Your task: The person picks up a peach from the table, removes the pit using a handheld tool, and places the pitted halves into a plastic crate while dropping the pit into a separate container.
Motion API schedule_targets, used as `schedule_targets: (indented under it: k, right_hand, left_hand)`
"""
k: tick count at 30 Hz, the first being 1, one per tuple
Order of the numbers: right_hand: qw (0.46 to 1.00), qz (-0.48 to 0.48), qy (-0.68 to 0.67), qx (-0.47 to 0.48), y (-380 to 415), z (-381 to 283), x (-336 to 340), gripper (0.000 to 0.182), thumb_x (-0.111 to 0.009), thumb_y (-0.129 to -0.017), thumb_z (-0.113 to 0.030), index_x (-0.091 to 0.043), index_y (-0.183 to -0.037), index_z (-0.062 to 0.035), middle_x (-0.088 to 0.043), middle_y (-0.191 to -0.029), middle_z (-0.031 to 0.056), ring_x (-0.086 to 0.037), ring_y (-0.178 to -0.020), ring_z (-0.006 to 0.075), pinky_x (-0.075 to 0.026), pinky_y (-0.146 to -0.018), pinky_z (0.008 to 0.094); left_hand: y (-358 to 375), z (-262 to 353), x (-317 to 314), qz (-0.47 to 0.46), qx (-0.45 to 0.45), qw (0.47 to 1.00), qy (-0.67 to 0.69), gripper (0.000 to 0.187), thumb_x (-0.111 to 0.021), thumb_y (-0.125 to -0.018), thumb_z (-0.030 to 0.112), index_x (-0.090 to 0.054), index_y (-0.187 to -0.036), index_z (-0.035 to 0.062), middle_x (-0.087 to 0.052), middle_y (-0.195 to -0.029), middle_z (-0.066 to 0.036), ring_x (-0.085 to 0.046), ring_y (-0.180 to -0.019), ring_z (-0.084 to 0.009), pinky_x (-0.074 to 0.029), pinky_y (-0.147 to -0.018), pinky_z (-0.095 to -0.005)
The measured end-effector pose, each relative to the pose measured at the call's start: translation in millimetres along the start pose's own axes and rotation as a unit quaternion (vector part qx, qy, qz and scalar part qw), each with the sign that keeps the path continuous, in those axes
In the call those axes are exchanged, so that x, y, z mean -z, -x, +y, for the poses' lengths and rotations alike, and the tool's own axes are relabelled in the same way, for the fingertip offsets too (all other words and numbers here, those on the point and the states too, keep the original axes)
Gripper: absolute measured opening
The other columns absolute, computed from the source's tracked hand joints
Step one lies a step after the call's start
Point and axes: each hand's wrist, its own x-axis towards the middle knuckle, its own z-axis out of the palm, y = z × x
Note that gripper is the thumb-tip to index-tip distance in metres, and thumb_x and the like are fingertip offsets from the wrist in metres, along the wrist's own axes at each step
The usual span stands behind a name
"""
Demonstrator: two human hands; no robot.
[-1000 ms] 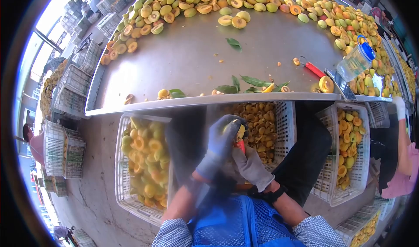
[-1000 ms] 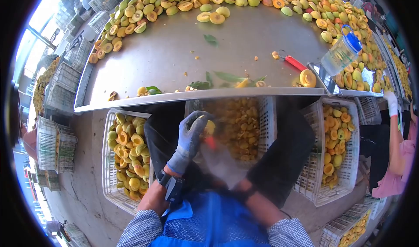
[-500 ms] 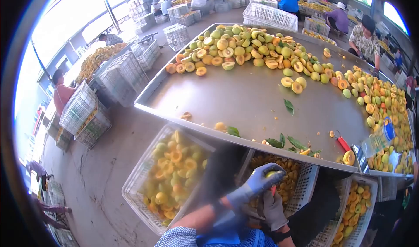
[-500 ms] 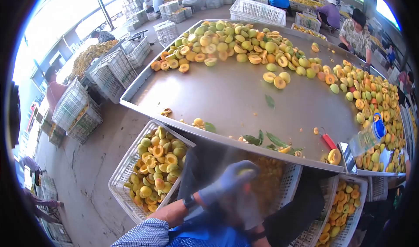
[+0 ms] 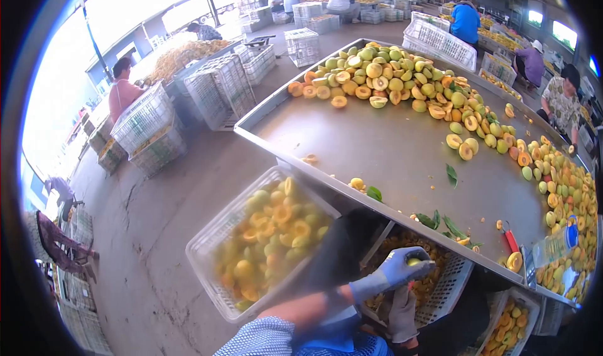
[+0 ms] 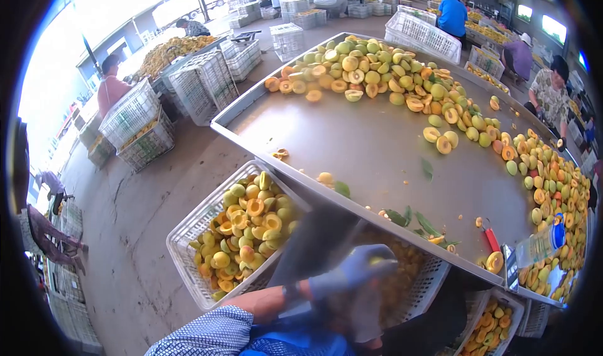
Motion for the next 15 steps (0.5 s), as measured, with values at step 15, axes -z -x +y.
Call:
schedule_targets:
  k: [15]
  right_hand:
    - [0.975, -0.191, -0.009, -0.11, -12, -31, 19, 0.041, -0.07, -0.081, -0.029, -0.055, -0.109, -0.0019, -0.065, -0.095, 0.0135, -0.063, -0.08, 0.0333, -0.05, -0.07, 0.0434]
  left_hand:
    - [-12, 22, -1, -0.078, 0.021, 0.993, -0.084, 0.026, -0.069, -0.086, 0.028, -0.065, -0.089, 0.0019, -0.063, -0.072, -0.006, -0.053, -0.067, -0.0076, -0.047, -0.064, -0.0275]
